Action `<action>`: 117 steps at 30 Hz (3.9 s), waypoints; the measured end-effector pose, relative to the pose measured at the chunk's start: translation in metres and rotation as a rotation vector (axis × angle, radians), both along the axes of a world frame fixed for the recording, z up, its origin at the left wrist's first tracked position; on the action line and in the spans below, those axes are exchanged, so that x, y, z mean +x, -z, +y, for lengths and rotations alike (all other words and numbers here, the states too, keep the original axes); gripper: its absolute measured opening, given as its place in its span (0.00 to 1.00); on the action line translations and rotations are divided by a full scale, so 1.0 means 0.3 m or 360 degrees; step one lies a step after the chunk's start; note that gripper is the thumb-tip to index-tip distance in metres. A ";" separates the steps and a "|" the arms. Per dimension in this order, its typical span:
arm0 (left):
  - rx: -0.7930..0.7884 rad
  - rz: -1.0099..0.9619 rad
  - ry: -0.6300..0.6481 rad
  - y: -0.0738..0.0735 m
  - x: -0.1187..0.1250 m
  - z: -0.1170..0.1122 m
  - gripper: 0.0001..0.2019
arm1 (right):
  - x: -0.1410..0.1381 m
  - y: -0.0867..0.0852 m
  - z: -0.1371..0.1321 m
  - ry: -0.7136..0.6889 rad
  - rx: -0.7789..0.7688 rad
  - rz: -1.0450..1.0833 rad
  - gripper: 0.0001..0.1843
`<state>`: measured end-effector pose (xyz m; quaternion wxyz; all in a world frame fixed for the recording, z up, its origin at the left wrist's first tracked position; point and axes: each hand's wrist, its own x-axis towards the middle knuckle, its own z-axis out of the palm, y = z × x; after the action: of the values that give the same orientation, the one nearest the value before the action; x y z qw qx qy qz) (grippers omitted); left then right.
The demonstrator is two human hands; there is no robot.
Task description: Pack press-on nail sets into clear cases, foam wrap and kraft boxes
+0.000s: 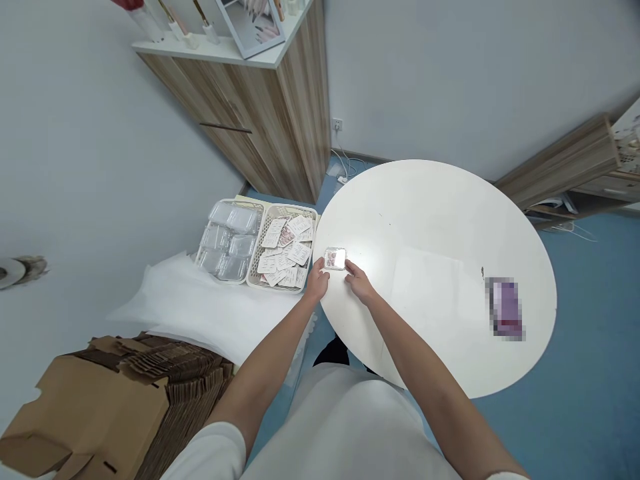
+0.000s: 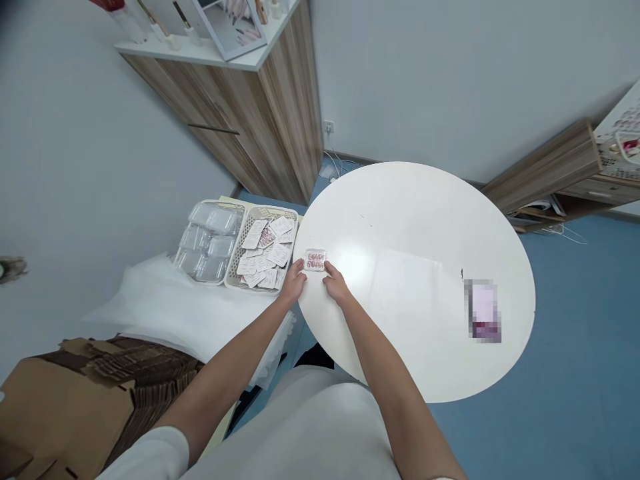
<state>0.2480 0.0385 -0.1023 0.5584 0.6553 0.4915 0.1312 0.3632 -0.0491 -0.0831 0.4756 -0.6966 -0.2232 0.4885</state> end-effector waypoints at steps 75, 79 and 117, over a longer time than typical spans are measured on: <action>0.1308 0.0530 0.1679 -0.076 0.035 -0.745 0.11 | 0.143 -0.010 -1.120 -0.0677 -0.0206 -0.1646 0.14; 0.1063 0.0405 0.1588 -0.083 0.029 -0.729 0.11 | 0.162 -0.014 -1.132 -0.0506 -0.0327 -0.1400 0.12; 0.1379 0.0258 0.1763 -0.108 0.146 -0.692 0.09 | 0.226 -0.025 -0.970 -0.0971 -0.0237 -0.1914 0.11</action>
<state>0.2918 -0.1692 -0.0700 0.1935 0.9799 0.0294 -0.0376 0.4310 -0.3401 -0.0755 0.0602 -0.7839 -0.6012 0.1425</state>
